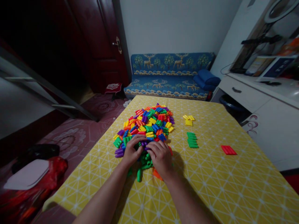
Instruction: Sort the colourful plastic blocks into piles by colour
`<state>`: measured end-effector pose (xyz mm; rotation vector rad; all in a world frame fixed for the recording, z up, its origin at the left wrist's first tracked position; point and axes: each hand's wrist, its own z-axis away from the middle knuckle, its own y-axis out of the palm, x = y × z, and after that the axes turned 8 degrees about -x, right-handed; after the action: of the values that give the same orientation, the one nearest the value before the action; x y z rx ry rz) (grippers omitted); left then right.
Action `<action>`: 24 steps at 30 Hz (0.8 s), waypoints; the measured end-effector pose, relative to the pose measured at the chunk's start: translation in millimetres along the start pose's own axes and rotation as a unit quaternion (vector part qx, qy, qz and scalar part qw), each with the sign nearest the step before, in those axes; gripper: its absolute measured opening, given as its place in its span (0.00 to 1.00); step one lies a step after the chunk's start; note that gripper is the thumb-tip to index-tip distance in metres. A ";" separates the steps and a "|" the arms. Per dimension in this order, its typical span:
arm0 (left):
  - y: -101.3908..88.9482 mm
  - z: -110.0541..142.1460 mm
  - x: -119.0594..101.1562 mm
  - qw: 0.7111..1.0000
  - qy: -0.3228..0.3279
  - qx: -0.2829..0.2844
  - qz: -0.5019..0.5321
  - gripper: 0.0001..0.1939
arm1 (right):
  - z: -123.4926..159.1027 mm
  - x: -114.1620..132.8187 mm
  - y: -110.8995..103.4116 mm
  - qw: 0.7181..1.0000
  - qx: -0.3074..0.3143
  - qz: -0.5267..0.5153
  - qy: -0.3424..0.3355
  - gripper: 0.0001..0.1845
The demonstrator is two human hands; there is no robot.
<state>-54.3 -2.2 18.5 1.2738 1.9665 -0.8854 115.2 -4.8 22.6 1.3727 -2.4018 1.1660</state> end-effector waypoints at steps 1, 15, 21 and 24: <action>0.2 -0.3 -0.3 1.000 0.001 -0.009 -0.002 0.18 | 1.1 0.2 0.3 1.000 -0.004 -0.020 0.014 0.08; -4.0 2.0 -2.1 0.996 0.026 0.067 -0.046 0.19 | 9.7 2.8 5.9 0.922 -0.106 -0.216 0.303 0.12; -7.3 -1.3 -1.3 0.997 0.014 0.046 -0.059 0.11 | -3.2 -24.2 -16.8 0.886 -0.207 -0.239 0.339 0.14; -6.6 -1.9 -0.4 0.997 0.005 0.044 -0.055 0.11 | -16.4 -86.8 -46.7 0.854 -0.305 -0.206 0.369 0.16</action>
<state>-60.5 -2.9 21.3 1.2289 2.0423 -1.0311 197.6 51.6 19.5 0.9126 -1.5939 0.5667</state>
